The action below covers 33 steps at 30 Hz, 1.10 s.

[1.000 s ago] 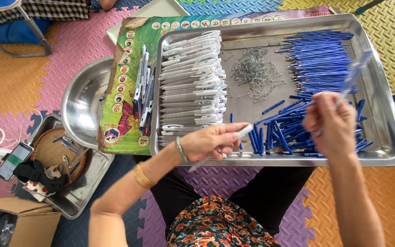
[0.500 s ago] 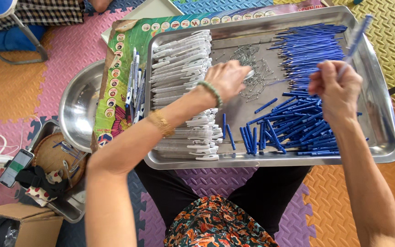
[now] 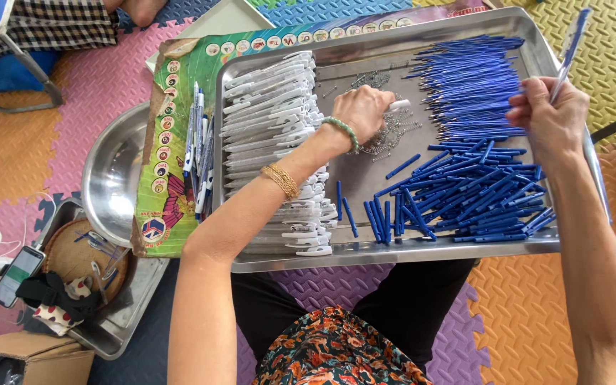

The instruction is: The person assembles ballpoint pens by inserting ink cartridges and springs into pen barrels and then attaching the pen caps by hand on a tray.

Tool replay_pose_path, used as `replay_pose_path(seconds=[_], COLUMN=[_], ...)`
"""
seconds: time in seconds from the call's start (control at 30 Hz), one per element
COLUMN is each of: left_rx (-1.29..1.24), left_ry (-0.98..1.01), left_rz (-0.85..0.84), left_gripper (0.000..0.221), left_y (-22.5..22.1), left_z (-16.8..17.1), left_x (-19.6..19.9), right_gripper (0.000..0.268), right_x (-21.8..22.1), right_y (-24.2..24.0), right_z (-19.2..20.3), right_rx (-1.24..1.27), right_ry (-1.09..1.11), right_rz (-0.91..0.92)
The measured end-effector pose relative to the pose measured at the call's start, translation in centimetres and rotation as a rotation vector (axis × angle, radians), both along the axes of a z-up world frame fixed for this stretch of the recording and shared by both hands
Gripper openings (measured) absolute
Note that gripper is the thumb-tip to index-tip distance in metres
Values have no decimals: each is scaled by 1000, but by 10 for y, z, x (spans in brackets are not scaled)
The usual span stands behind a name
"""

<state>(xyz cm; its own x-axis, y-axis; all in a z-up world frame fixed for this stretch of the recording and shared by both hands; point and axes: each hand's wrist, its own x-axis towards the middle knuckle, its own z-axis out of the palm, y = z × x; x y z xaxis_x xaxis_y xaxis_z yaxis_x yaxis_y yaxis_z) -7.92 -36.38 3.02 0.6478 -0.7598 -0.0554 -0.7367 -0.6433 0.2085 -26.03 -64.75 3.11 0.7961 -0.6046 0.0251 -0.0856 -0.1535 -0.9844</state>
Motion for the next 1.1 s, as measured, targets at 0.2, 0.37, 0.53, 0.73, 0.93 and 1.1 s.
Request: replay_pose_path(seconds=[0.2,0.37,0.53,0.73,0.93,1.1], left_rx=[382,-564,-1289,-1824,-1894,-1658], left_ry=[-397,-171,274,866,749,426], left_rz=[-291,78,343,556,722,682], left_gripper=[27,19,33,43,47,34], left_y=[62,173,230,248,251,246], left_z=[13,55,96,46,-44,-53], left_x=[58,82,60,11,8,7], right_gripper=[24,33,33,35,39,44], right_x=[-17,-55,-78,-80,-81,-82], right_y=[-68,-64,-52,-53,-42,-35], right_z=[-43,-58,-80,-91,-88,-79], right_rx=[-337,326,396,318,158,132], right_ry=[21,-59,-94,-72,-4,39], right_rz=[-3,-171,-131,-107,-84,-104])
